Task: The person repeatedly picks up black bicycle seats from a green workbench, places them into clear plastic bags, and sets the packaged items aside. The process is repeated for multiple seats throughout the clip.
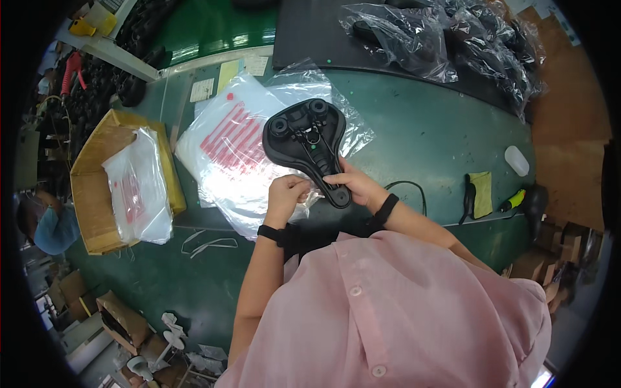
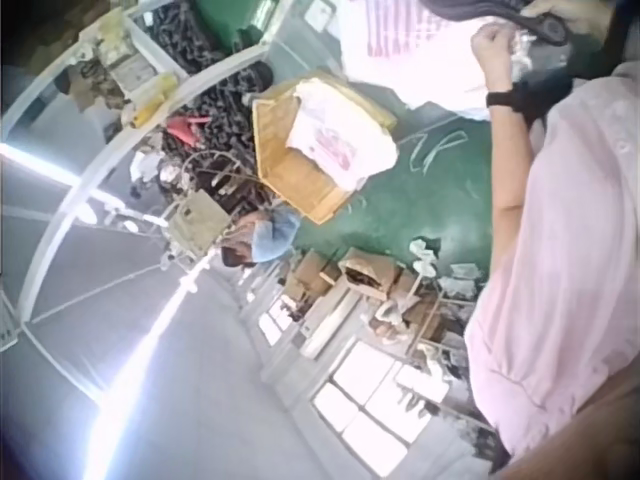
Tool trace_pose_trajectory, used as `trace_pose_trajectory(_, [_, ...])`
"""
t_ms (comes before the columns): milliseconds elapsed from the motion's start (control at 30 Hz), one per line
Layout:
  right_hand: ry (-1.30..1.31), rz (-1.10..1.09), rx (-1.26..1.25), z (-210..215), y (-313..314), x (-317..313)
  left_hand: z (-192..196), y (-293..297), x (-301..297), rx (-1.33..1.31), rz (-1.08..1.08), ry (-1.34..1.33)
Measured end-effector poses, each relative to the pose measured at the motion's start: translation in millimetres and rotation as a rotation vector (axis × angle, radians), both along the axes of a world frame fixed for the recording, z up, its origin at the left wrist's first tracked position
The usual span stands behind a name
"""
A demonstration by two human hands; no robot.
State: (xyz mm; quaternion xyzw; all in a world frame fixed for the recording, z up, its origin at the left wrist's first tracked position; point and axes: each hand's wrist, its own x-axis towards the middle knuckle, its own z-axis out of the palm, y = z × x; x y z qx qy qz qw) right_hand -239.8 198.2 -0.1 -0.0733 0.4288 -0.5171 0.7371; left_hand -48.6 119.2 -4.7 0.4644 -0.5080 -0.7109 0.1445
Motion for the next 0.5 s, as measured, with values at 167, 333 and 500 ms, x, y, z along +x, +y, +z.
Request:
trace_pose_trajectory(167, [0.036,-0.043,0.015,0.0,-5.7,8.6,22.5,-4.7,9.6,-0.191,-0.041,-0.196])
trace_pose_trajectory(333, [0.026,-0.066,0.0,5.6,-12.6,12.6,29.0,-10.0,43.5,-0.166,0.126,-0.103])
trace_pose_trajectory(500, [0.253,-0.097,-0.046,-8.8,-13.5,-4.6,46.6,-36.4,79.1,0.131,0.582,0.275])
